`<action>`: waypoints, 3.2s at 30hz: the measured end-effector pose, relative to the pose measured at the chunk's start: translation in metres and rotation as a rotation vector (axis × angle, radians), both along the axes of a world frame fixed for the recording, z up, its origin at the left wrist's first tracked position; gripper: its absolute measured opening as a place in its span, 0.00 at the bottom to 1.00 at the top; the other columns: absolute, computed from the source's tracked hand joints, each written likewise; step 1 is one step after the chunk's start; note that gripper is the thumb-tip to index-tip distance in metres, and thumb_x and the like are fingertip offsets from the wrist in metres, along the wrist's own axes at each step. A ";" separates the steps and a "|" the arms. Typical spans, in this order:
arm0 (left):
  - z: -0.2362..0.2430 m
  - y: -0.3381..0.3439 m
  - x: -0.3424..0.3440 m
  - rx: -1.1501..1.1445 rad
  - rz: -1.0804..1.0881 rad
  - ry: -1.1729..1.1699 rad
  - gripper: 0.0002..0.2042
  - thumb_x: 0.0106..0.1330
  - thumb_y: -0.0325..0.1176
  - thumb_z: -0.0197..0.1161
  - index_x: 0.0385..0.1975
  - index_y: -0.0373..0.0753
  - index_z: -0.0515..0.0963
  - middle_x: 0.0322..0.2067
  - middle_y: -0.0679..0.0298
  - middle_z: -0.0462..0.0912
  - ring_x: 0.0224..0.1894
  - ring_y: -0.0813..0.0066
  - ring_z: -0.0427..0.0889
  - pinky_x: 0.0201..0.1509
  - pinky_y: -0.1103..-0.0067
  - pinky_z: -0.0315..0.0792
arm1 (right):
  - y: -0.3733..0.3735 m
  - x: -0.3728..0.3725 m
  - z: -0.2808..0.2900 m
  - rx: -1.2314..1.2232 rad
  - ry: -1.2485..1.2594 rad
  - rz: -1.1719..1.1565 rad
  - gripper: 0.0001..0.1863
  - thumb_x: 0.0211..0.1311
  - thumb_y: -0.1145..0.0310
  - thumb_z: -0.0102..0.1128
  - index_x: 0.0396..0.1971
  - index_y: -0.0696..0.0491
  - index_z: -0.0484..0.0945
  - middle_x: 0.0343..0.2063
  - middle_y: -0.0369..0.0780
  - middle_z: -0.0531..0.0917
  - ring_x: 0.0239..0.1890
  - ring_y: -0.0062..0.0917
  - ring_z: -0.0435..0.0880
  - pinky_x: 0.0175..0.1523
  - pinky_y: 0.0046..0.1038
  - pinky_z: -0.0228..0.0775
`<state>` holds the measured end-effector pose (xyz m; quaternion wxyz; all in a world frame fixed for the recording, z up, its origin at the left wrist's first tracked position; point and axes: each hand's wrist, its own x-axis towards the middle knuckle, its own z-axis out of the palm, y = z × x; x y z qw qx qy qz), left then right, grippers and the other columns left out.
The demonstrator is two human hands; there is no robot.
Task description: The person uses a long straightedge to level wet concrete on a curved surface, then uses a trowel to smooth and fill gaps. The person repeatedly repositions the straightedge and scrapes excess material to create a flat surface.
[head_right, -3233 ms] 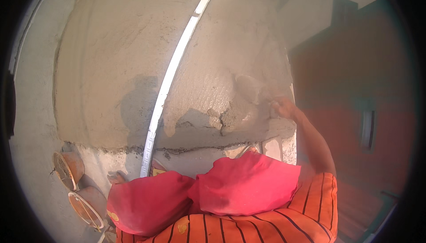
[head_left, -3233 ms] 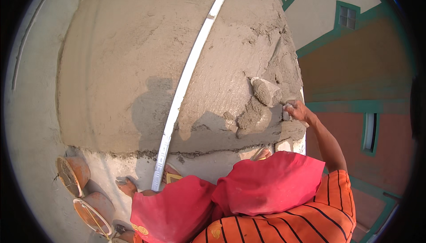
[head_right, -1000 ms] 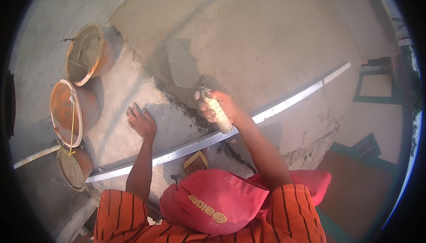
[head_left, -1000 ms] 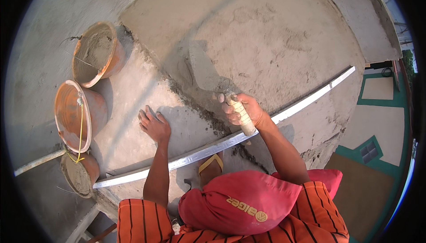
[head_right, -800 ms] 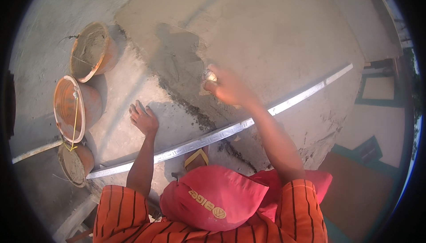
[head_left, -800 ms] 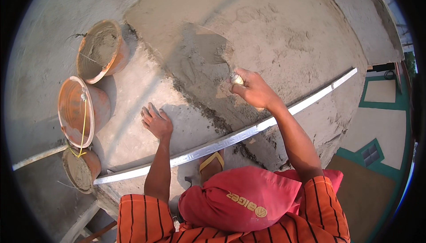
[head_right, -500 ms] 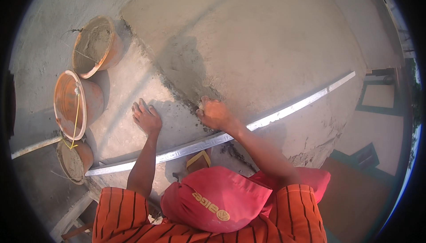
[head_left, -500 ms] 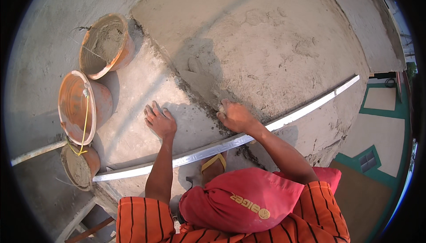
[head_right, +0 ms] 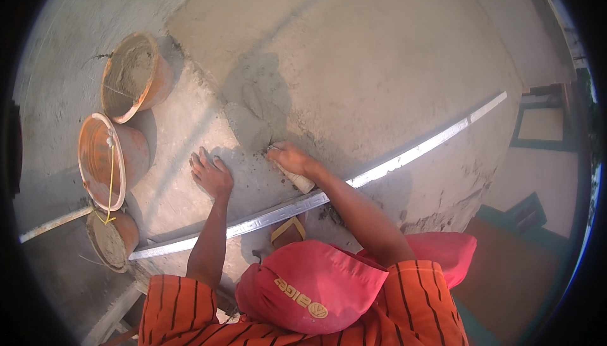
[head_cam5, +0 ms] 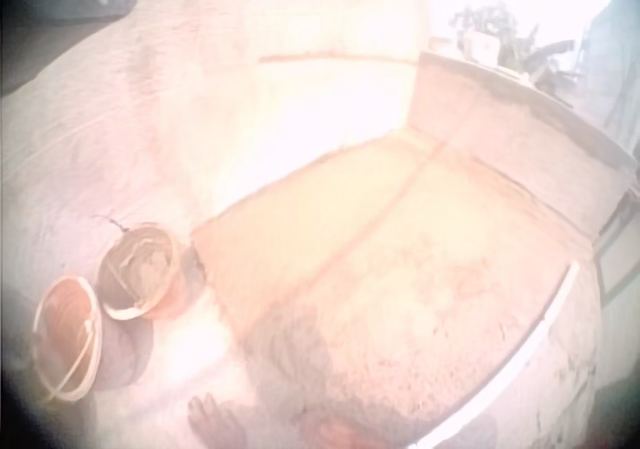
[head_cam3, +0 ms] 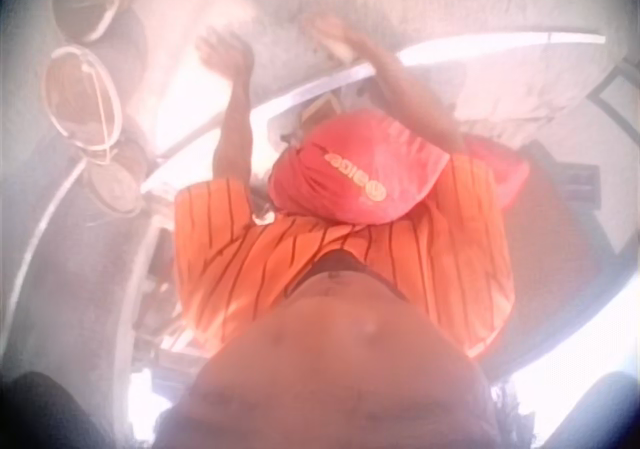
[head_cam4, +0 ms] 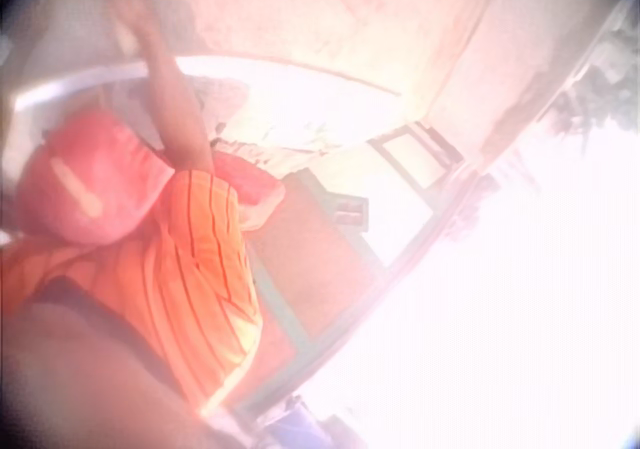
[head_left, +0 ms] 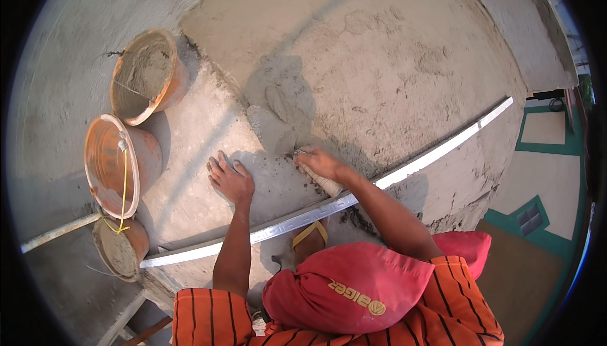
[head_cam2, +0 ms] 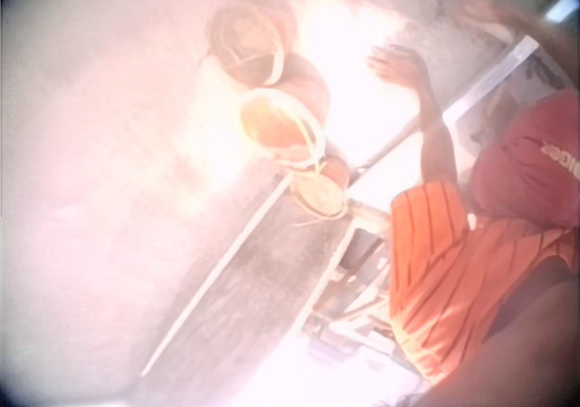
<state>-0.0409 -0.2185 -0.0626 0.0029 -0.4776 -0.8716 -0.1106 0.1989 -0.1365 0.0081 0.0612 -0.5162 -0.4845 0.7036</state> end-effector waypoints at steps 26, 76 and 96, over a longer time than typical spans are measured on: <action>-0.002 -0.001 0.003 -0.071 -0.041 0.073 0.26 0.72 0.42 0.46 0.68 0.42 0.58 0.68 0.47 0.57 0.70 0.53 0.56 0.71 0.58 0.49 | 0.027 0.225 0.118 0.477 -0.343 -0.265 0.19 0.60 0.60 0.52 0.44 0.58 0.77 0.29 0.38 0.78 0.30 0.21 0.76 0.38 0.29 0.69; -0.013 -0.002 -0.002 -0.014 -0.004 0.074 0.25 0.72 0.47 0.44 0.67 0.47 0.62 0.67 0.53 0.60 0.70 0.58 0.58 0.70 0.61 0.52 | -0.026 0.320 0.119 0.465 -0.862 0.346 0.25 0.64 0.45 0.52 0.46 0.49 0.83 0.40 0.44 0.86 0.47 0.43 0.83 0.53 0.42 0.74; 0.017 -0.011 0.012 0.219 -0.329 -0.331 0.27 0.49 0.15 0.44 0.51 0.34 0.75 0.40 0.51 0.79 0.47 0.58 0.78 0.54 0.69 0.69 | -0.435 0.335 0.029 -0.011 -0.541 -1.052 0.20 0.62 0.55 0.59 0.43 0.57 0.76 0.26 0.40 0.79 0.28 0.24 0.77 0.35 0.31 0.72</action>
